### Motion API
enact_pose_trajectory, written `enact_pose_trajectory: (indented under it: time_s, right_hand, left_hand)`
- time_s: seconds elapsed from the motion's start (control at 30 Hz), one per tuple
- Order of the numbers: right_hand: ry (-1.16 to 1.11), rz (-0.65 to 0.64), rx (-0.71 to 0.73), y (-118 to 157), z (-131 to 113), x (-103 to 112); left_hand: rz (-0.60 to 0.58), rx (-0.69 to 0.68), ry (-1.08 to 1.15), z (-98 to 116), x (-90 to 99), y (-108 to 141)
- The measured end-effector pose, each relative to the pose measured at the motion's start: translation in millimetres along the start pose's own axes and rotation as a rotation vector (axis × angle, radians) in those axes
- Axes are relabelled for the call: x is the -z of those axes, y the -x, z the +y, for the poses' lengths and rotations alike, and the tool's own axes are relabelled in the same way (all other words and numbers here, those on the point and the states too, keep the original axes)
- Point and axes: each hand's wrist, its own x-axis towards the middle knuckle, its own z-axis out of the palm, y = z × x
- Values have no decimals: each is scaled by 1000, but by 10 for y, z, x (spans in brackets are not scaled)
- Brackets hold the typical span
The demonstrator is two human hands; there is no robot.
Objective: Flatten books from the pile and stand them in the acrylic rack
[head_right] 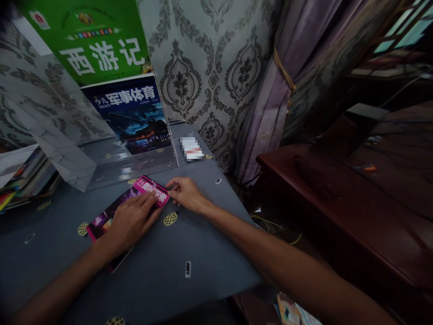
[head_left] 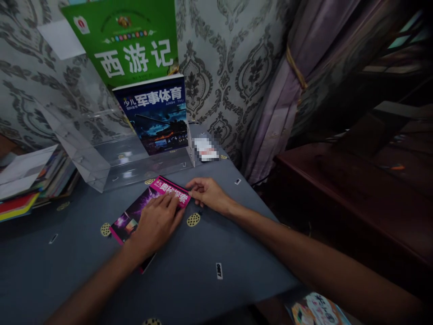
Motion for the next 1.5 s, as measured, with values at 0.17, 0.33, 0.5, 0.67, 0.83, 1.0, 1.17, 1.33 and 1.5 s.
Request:
enact_pose_trajectory:
  time_s: [0.17,0.33,0.5,0.67,0.83,1.0,1.17,1.33,1.5]
  right_hand:
    - [52,57,27,-105,-15,-3]
    - [195,82,110,-355,13,10]
    - [358,107,236,-587,29,-58]
    - [462,114,324,-679,58,-112]
    - [593,133,390,-614,48,-107]
    - [680,187,429,-355,34,-111]
    - [707,118,494,93,63,-140]
    - [687,12,529,413,74,-169]
    - [710,-3,534,512,74,-183]
  left_hand:
    - [-32,4,196,-154,119,102]
    - [-89,19,300,-245,196,299]
    - [-167,-25,321,-307,195,494]
    - [-216,-89,270,-291,174,577]
    - [-236,-145,248,-217,194,590]
    - [-113,-239,189,-151,192,619]
    - [98,-381,13,-99,182,635]
    - [132,-406,29,-100,198,623]
    - [135,-389,79,-115,182,635]
